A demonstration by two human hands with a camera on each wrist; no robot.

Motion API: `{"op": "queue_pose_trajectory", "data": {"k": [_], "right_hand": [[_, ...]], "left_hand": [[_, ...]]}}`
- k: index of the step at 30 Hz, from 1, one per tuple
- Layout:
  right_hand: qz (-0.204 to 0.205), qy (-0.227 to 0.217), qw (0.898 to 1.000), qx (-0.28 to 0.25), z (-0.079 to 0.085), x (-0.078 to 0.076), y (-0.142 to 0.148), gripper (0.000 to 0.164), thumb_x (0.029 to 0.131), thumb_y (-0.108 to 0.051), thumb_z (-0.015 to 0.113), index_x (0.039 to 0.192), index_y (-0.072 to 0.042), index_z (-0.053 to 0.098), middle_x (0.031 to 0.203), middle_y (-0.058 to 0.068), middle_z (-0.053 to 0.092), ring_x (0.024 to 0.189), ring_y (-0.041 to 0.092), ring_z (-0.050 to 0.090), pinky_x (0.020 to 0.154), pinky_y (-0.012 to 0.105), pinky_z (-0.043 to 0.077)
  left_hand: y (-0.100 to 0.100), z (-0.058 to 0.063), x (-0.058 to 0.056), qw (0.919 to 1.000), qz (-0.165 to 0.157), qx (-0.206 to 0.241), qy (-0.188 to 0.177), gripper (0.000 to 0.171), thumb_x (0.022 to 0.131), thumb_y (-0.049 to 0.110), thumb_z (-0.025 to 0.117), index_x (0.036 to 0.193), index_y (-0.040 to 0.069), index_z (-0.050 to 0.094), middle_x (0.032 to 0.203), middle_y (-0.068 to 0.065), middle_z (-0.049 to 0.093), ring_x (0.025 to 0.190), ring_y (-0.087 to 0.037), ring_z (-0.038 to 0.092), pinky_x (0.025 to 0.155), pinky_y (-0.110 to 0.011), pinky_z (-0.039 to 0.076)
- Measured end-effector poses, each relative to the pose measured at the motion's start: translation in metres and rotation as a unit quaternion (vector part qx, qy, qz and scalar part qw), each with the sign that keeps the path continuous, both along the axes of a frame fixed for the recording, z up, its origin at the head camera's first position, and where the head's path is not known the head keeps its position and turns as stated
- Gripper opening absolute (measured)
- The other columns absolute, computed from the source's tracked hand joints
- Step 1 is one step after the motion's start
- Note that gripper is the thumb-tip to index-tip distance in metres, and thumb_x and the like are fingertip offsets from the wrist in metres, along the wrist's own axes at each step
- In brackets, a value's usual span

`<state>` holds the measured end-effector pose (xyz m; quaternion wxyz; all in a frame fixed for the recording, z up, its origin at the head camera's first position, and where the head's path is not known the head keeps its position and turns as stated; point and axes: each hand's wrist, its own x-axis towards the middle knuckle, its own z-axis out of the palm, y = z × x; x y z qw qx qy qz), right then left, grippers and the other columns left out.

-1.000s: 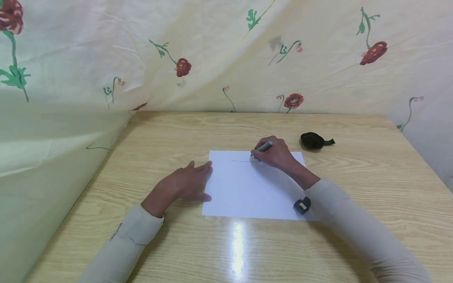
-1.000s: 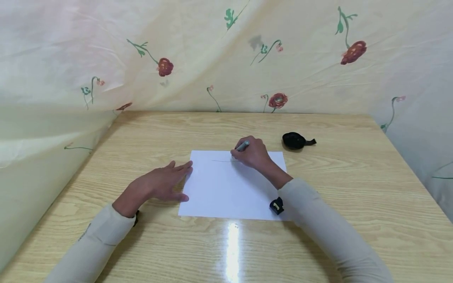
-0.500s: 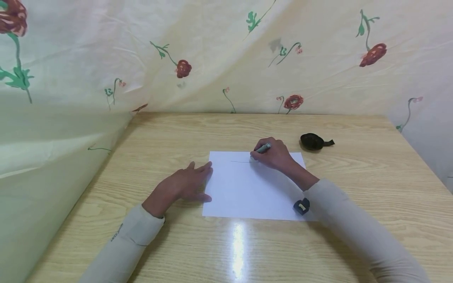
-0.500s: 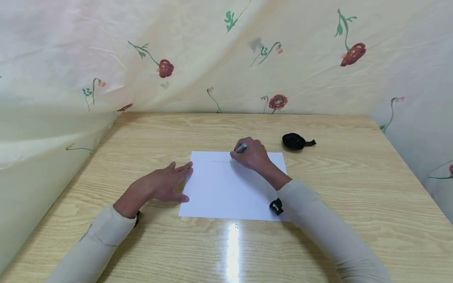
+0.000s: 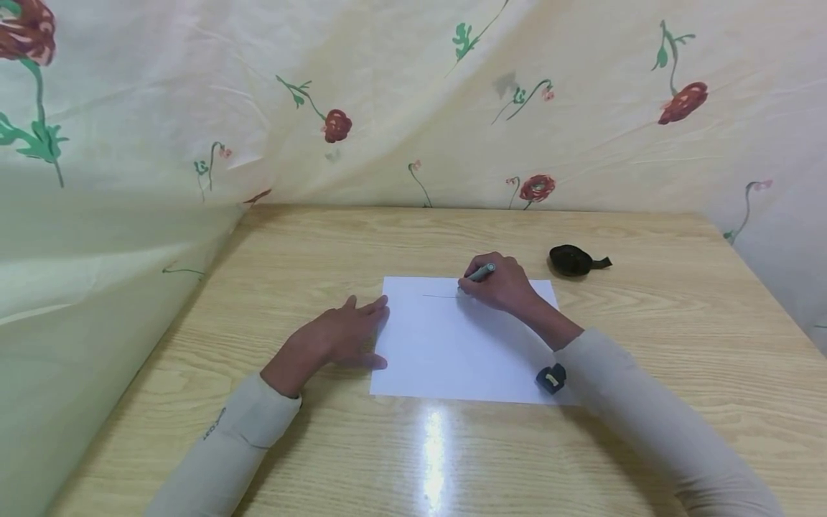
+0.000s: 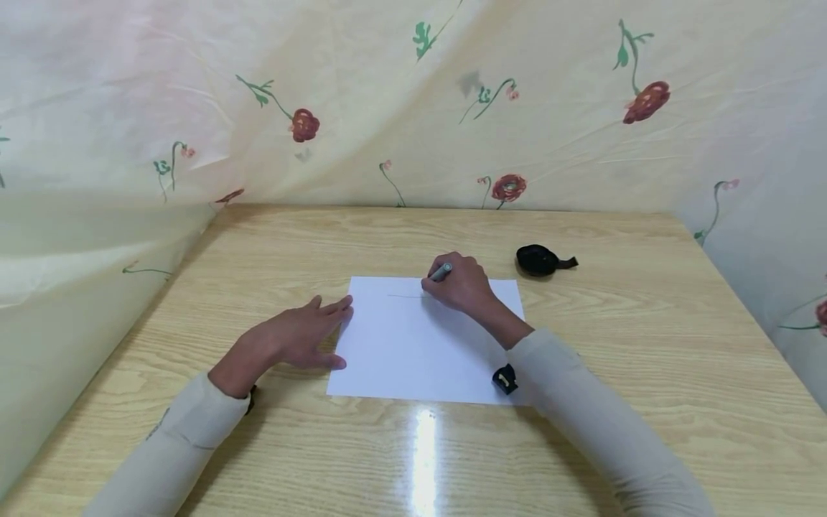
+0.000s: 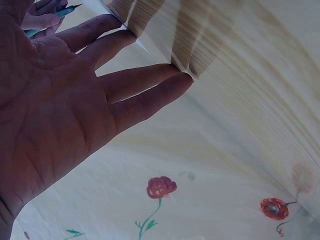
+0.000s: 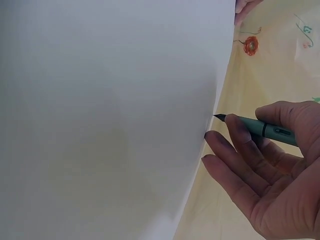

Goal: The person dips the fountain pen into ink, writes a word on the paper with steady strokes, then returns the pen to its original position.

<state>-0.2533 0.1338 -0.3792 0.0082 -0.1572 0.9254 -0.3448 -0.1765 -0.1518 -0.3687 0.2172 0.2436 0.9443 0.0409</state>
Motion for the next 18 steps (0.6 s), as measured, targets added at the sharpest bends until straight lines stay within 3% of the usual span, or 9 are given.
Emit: {"op": "queue_pose_trajectory", "data": {"k": [18], "right_hand": [[0.013,-0.033,0.999,0.012,0.0032,0.0058,-0.0047,0.01,0.085,-0.016,0.071,0.082,-0.008,0.075,0.071,0.0,0.069,0.064,0.019,0.059,0.056,0.029,0.046]], "left_hand": [[0.0004,0.003,0.0001,1.0,-0.007,0.001,-0.001,0.092,0.092,0.048,0.069,0.158,0.005,0.022,0.166,-0.007,0.013,0.142,-0.057,0.015,0.107,-0.061,0.036]]}}
